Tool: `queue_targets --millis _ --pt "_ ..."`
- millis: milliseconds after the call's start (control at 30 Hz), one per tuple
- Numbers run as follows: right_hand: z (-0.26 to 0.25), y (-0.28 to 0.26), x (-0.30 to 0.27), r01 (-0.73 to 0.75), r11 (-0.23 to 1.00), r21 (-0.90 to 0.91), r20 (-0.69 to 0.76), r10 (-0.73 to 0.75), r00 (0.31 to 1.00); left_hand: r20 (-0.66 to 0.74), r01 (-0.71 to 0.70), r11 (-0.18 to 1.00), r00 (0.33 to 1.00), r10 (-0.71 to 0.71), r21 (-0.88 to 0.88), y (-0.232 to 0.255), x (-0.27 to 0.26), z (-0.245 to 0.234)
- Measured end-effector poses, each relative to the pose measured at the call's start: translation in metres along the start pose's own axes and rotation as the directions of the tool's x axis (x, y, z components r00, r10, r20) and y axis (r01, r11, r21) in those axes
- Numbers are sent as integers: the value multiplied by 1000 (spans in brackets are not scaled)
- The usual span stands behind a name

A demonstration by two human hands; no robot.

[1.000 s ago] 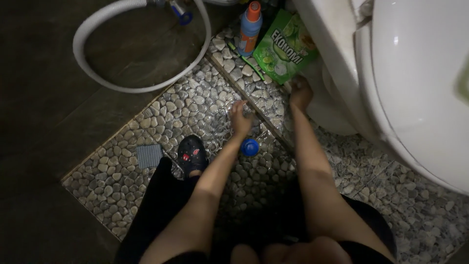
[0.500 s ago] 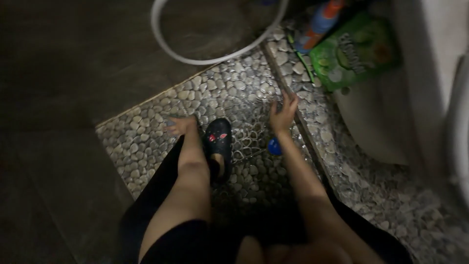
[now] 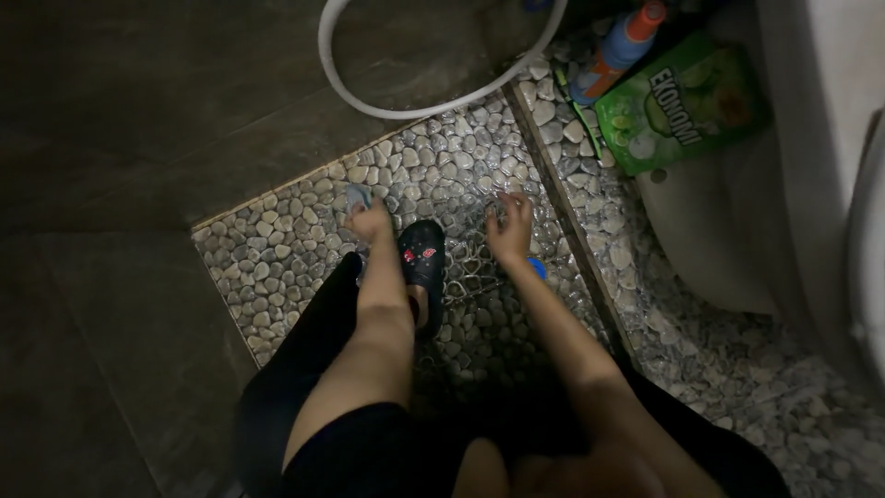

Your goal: The person scrubs the pebble-tiled bathroom floor and lower wall tiles using a blue-handled scrub brush. They repeatedly dip the brush into a container of soapy water on the toilet lid, scrub the floor and wall, and rinse the brush with a handheld bidet sprayer.

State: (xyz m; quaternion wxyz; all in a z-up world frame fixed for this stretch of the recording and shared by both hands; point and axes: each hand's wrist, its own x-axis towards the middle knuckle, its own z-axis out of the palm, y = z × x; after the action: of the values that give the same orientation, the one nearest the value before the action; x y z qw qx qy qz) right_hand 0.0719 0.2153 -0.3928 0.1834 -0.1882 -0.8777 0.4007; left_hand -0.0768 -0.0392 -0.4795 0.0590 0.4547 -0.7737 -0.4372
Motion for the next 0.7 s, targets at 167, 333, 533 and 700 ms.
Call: queue_targets --millis 167,333,533,700 --pt "-4 3 -1 -244 955 167 91 232 969 -22 -577 801 813 581 -161 23 -38 44" --pt "-10 -9 22 -705 604 372 459 540 706 397 -292 858 791 465 -423 39 -112 57" --pt "-12 0 10 -594 485 642 462 373 805 968 197 972 239 79 -128 3 -177 4" --pt "-18 6 -48 -703 376 603 582 395 711 998 103 994 59 -31 24 -18 -184 -51"
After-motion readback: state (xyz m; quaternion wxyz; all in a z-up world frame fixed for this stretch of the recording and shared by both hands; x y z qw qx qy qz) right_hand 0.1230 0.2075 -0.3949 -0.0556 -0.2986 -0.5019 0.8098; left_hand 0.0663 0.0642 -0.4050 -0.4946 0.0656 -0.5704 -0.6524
